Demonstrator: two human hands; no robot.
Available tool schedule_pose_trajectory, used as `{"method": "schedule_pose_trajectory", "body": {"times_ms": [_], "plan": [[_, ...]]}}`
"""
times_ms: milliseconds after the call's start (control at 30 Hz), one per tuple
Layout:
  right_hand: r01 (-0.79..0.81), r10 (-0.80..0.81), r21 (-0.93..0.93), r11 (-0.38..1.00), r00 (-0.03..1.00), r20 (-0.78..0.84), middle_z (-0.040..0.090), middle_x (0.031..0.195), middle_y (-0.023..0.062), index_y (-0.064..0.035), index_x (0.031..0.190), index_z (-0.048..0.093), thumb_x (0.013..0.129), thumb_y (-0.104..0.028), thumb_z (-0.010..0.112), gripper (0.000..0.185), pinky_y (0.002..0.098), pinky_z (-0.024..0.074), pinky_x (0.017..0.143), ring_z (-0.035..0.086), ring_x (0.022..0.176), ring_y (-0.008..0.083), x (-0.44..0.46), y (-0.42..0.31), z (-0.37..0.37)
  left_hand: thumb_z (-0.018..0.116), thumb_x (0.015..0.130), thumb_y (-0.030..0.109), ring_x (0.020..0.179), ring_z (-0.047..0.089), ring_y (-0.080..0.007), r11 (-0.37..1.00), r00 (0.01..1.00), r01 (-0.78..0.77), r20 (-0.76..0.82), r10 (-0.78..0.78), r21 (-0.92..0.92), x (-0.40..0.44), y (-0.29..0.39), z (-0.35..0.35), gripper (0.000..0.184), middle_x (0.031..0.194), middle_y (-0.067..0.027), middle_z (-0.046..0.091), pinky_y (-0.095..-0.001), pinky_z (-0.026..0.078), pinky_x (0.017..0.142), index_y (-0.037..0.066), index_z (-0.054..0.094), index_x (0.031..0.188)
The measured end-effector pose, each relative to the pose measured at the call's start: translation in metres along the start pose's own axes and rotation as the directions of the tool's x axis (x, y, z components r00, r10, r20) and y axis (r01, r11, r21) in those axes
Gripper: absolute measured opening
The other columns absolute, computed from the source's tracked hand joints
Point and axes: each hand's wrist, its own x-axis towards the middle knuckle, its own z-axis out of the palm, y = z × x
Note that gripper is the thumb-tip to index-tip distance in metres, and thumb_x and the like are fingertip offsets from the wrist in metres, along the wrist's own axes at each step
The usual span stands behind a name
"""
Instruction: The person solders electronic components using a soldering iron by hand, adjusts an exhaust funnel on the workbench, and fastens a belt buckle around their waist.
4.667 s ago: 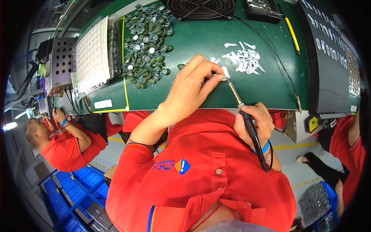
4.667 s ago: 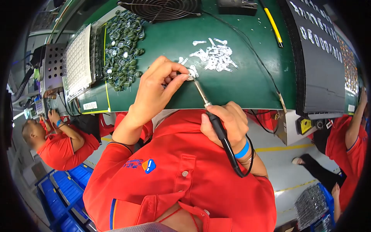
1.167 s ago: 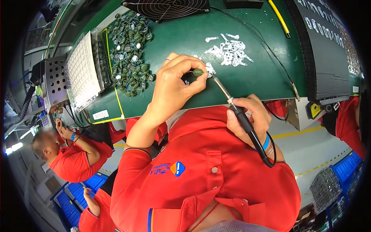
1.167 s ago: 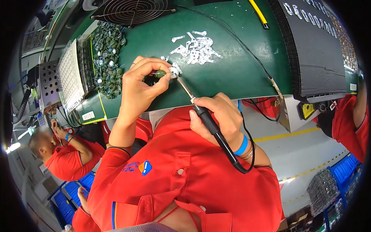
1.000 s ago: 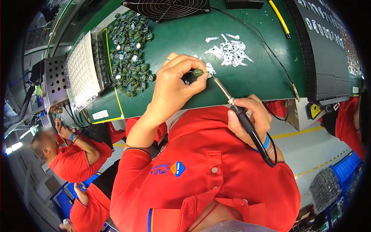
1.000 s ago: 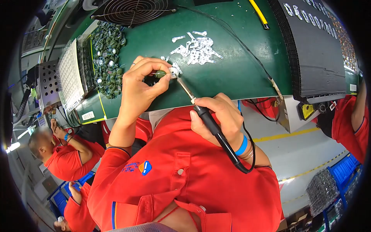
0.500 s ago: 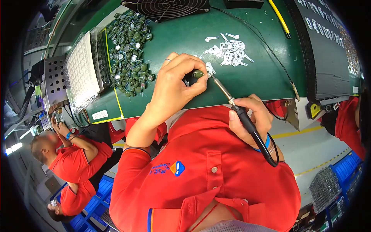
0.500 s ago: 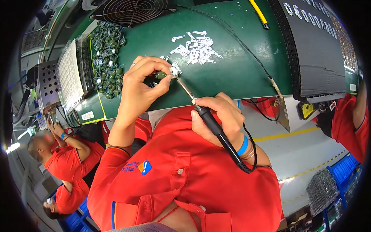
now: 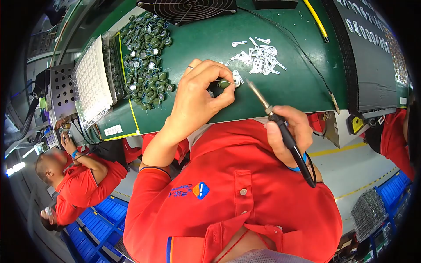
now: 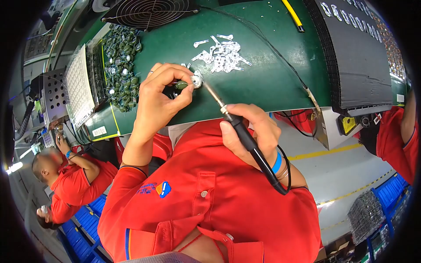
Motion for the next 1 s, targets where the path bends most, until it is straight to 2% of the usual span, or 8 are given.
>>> {"method": "schedule_pose_trajectory", "body": {"times_ms": [133, 200, 367, 500, 567, 667, 767, 1000], "plan": [[-0.214, 0.214, 0.011, 0.977, 0.977, 0.011, 0.066, 0.088, 0.0170, 0.0022, 0.107, 0.058, 0.083, 0.007, 0.061, 0.025, 0.0273, 0.0489, 0.057, 0.057, 0.062, 0.0161, 0.008, -0.010, -0.003, 0.070, 0.070, 0.000, 0.082, 0.057, -0.0201, 1.000, 1.000, 0.000, -0.002, 0.000, 0.011, -0.001, 0.002, -0.002, 0.013, 0.093, -0.0040, 0.067, -0.0289, 0.047, 0.073, 0.005, 0.064, 0.081], [-0.017, 0.022, -0.073, 0.997, 0.997, 0.073, 0.068, 0.097, 0.0171, 0.0002, 0.109, 0.057, 0.082, 0.012, 0.057, 0.029, 0.0289, 0.0502, 0.062, 0.060, 0.070, 0.0190, 0.020, -0.001, 0.000, 0.070, 0.070, 0.000, 0.083, 0.058, -0.0204, 1.000, 1.000, -0.008, -0.007, 0.008, 0.019, -0.003, 0.003, -0.003, 0.013, 0.093, -0.0042, 0.067, -0.0293, 0.047, 0.073, 0.005, 0.064, 0.081], [0.266, -0.217, -0.219, 0.939, 0.950, 0.225, 0.068, 0.107, 0.0128, -0.0043, 0.109, 0.058, 0.078, 0.016, 0.056, 0.038, 0.0317, 0.0505, 0.072, 0.062, 0.085, 0.0255, 0.052, 0.012, 0.013, 0.071, 0.070, 0.000, 0.082, 0.057, -0.0227, 0.999, 0.996, -0.036, -0.084, 0.037, 0.015, -0.013, 0.001, 0.000, 0.015, 0.094, -0.0060, 0.067, -0.0313, 0.047, 0.073, 0.004, 0.064, 0.082], [0.229, -0.150, -0.211, 0.950, 0.930, 0.335, 0.065, 0.092, 0.0072, -0.0092, 0.116, 0.057, 0.072, 0.003, 0.059, 0.046, 0.0379, 0.0465, 0.082, 0.056, 0.095, 0.0295, 0.060, 0.018, 0.023, 0.072, 0.070, 0.001, 0.082, 0.056, -0.0255, 0.998, 0.996, -0.008, -0.093, 0.013, 0.059, -0.020, -0.001, -0.011, 0.016, 0.093, -0.0075, 0.065, -0.0338, 0.047, 0.075, 0.004, 0.063, 0.083], [0.233, -0.150, -0.238, 0.943, 0.936, 0.319, 0.066, 0.096, 0.0076, -0.0085, 0.113, 0.058, 0.072, 0.006, 0.060, 0.044, 0.0370, 0.0473, 0.079, 0.057, 0.091, 0.0290, 0.060, 0.018, 0.024, 0.075, 0.069, 0.004, 0.083, 0.055, -0.0287, 0.977, 0.999, 0.003, -0.041, 0.006, 0.214, -0.023, -0.002, -0.019, 0.020, 0.091, -0.0088, 0.063, -0.0367, 0.046, 0.076, 0.005, 0.063, 0.085], [0.247, -0.159, -0.290, 0.925, 0.942, 0.296, 0.069, 0.103, 0.0085, -0.0070, 0.107, 0.060, 0.074, 0.013, 0.064, 0.039, 0.0351, 0.0489, 0.073, 0.058, 0.083, 0.0280, 0.062, 0.018, 0.024, 0.077, 0.069, 0.005, 0.081, 0.056, -0.0260, 0.975, 1.000, 0.016, -0.023, -0.011, 0.220, -0.023, 0.002, -0.029, 0.021, 0.089, -0.0079, 0.064, -0.0348, 0.045, 0.076, 0.005, 0.066, 0.088], [0.282, -0.165, -0.442, 0.852, 0.944, 0.285, 0.067, 0.096, 0.0082, -0.0072, 0.108, 0.062, 0.073, 0.011, 0.067, 0.040, 0.0347, 0.0482, 0.071, 0.059, 0.082, 0.0273, 0.061, 0.016, 0.012, 0.078, 0.070, 0.007, 0.079, 0.056, -0.0245, 0.973, 0.999, 0.029, -0.021, -0.025, 0.229, -0.015, 0.005, -0.034, 0.023, 0.087, -0.0075, 0.065, -0.0341, 0.045, 0.076, 0.005, 0.068, 0.091], [0.210, -0.177, -0.526, 0.824, 0.978, 0.113, 0.066, 0.091, 0.0072, -0.0064, 0.107, 0.064, 0.073, 0.010, 0.070, 0.038, 0.0340, 0.0480, 0.070, 0.059, 0.081, 0.0254, 0.061, 0.016, -0.002, 0.074, 0.075, 0.007, 0.079, 0.057, -0.0240, 0.954, 0.999, 0.001, 0.039, -0.013, 0.301, 0.016, -0.003, -0.023, 0.020, 0.084, -0.0082, 0.065, -0.0347, 0.045, 0.073, 0.004, 0.070, 0.095]]}}
